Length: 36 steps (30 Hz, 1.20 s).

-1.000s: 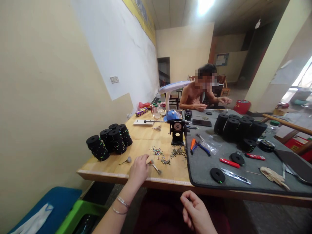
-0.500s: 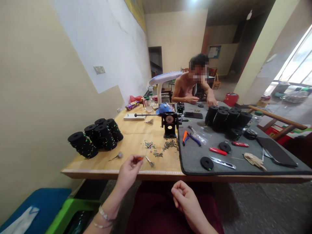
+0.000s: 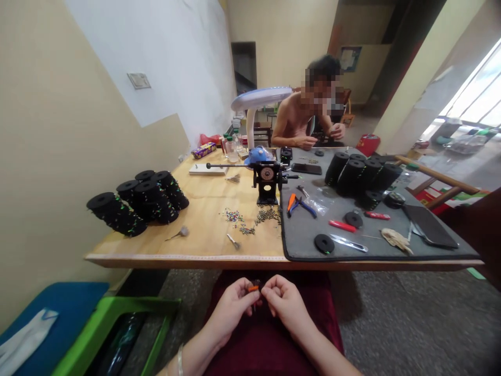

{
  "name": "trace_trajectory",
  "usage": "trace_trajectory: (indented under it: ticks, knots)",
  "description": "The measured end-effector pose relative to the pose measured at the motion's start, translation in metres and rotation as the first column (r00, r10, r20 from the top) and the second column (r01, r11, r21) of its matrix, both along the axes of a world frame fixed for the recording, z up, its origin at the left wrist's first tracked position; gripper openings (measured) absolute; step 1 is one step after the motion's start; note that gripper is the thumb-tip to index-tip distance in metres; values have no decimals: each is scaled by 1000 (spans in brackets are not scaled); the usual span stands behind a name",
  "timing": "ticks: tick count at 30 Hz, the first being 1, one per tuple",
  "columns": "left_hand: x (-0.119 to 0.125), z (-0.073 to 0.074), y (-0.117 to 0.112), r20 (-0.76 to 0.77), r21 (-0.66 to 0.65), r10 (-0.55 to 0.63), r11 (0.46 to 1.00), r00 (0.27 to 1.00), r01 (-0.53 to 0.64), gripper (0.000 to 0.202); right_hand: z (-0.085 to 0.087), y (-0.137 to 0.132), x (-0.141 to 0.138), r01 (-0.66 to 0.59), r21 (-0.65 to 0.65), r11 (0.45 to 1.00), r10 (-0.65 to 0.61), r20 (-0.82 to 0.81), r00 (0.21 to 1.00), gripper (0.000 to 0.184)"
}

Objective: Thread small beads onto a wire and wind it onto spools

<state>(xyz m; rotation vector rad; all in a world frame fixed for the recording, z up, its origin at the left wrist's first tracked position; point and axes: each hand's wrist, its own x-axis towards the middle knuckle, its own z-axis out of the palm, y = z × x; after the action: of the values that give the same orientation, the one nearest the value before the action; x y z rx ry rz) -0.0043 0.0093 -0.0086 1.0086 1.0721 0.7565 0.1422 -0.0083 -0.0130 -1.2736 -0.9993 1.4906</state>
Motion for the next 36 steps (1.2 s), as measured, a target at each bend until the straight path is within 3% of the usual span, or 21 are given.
trace_trajectory:
  ticks: [12,21,30,36]
  knots:
    - [4,3,-4,-22,63,-32,997,999,33,22,-3,1,0,13,41,999,-18,122,992,22]
    - [6,7,-3,-5,61,-24,998,1000,25,27,0,1,0,0,20,1000,-2,83,997,20]
    - [4,2,-5,268,-161,38,987,963,6,26,-4,2,0,-4,4,1000,3,47,999,26]
    - [3,1,-4,320,-168,-11,983,947,68,22,-9,2,0,-12,-29,999,12,4,1000,30]
